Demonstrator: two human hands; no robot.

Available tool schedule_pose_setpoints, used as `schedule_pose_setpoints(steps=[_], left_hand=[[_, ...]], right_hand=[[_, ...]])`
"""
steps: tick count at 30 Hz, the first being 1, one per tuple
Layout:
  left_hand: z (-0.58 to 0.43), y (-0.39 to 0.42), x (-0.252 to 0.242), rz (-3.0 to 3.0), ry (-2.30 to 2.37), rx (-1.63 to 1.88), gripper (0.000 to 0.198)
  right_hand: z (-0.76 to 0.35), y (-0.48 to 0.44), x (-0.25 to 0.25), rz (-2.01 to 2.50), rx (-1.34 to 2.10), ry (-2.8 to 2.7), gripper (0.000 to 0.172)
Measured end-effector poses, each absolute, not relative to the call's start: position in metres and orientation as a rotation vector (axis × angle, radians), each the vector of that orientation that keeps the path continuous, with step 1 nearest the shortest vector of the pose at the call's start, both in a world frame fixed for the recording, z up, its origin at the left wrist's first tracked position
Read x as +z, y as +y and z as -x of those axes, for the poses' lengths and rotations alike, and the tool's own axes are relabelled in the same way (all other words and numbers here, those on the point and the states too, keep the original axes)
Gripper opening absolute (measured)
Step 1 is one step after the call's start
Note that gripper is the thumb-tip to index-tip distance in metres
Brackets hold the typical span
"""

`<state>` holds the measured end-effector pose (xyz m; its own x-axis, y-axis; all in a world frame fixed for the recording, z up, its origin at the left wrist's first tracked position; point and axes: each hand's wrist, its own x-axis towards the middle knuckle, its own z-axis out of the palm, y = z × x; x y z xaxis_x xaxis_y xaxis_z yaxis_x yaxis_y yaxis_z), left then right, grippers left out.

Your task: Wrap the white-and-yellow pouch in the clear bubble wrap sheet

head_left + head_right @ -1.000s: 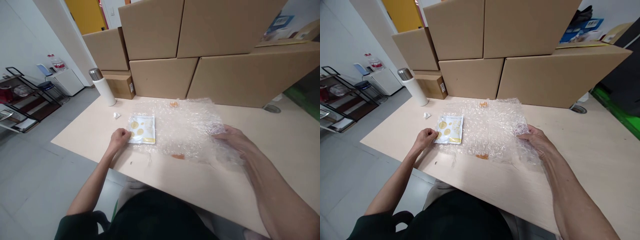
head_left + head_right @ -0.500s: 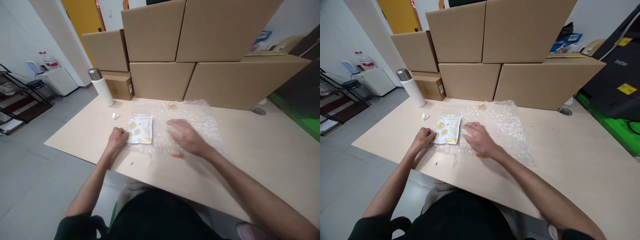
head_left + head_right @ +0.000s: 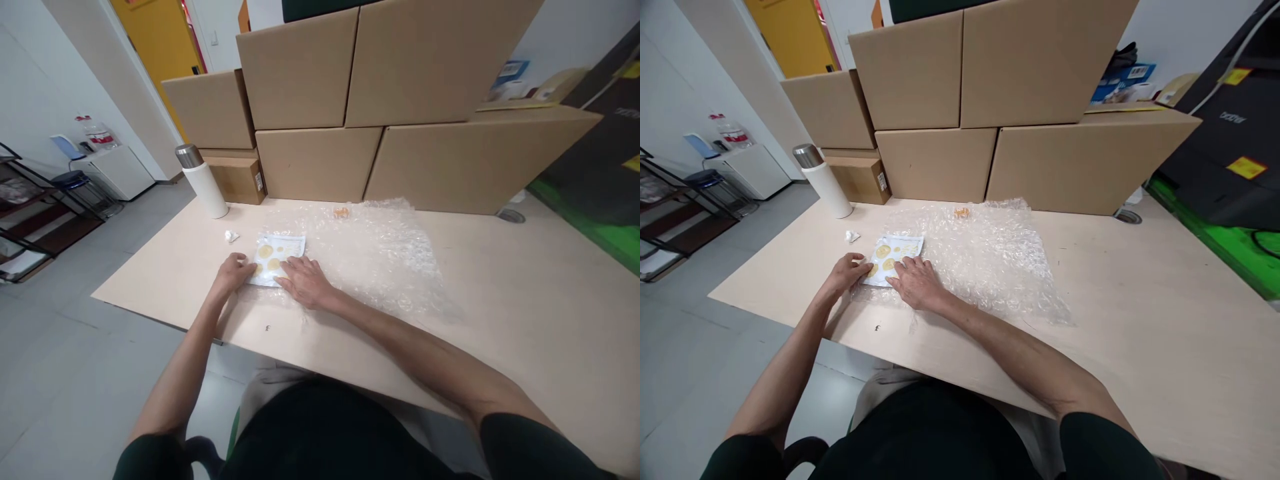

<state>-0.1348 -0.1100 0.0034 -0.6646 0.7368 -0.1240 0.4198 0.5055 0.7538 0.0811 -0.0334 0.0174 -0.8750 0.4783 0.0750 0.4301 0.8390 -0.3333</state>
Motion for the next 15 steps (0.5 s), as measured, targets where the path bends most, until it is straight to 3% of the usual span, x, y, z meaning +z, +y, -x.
schedule_pose_setpoints(steps=[5, 10, 15], left_hand=[[0.117, -0.117, 0.02, -0.962, 2.068, 1.162, 0.035], [0.072, -0.12, 0.052, -1.079, 1.73, 1.38, 0.04], [0.021, -0.099, 0.061, -1.402, 1.716, 1.215, 0.05]], right_hand=[[-0.084, -0.028, 0.018, 0.738, 0.759, -2.716, 0.046], [-0.102, -0.02, 0.02, 0.615, 1.363, -2.327, 0.039], [-0.128, -0.008, 0.013, 0.647, 2.034, -1.615, 0.042]])
